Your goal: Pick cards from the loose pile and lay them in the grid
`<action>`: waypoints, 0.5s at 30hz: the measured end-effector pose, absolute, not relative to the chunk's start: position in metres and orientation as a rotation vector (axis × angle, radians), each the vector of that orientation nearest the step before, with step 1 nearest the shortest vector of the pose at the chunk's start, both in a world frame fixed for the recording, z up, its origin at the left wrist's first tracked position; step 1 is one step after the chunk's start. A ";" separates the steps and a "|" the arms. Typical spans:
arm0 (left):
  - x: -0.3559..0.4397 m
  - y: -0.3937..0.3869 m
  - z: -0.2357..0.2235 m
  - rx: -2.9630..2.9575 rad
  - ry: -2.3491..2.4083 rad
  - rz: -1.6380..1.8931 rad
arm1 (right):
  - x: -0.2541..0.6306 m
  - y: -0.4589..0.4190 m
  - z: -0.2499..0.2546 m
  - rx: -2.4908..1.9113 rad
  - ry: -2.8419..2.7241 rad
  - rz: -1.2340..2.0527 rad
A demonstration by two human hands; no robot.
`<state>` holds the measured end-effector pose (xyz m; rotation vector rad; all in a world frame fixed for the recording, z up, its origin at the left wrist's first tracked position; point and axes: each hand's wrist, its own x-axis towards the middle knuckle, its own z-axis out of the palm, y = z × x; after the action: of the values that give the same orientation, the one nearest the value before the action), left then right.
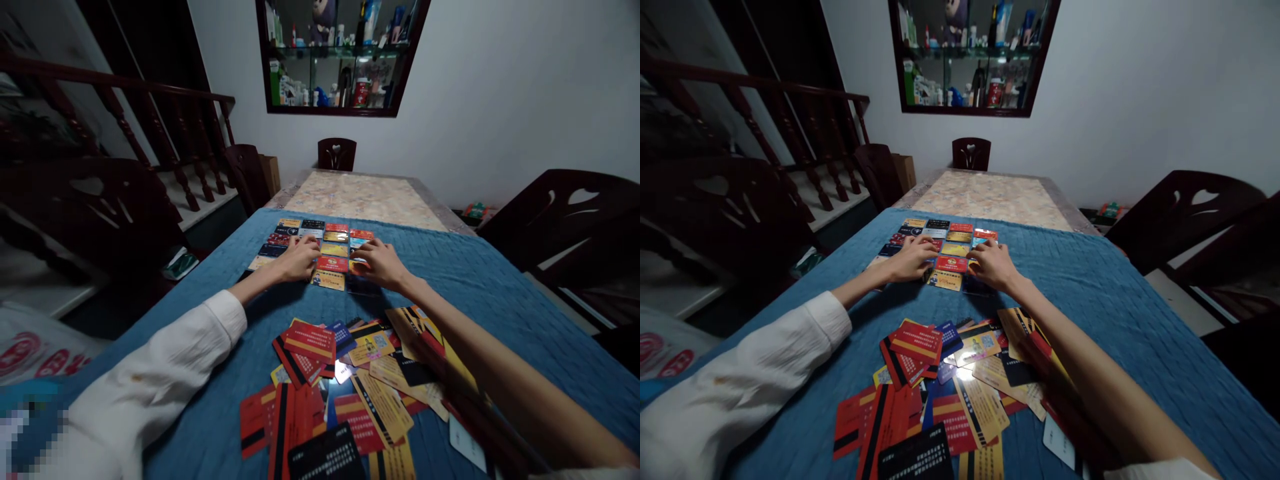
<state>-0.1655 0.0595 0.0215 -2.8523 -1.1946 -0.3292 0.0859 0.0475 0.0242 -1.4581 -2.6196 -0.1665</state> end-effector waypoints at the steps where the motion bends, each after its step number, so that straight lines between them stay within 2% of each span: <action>1: -0.168 0.055 0.022 -2.855 -1.192 -0.342 | 0.087 0.044 0.024 -1.426 -2.604 -0.181; 15: -0.204 -0.030 0.019 -3.022 -1.085 -0.474 | 0.073 -0.023 0.008 -1.080 -2.593 -0.231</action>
<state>-0.2038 -0.0304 0.0192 -3.0223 -1.0847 -0.4737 0.0730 -0.0235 0.0077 -1.0805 -2.5926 -0.2309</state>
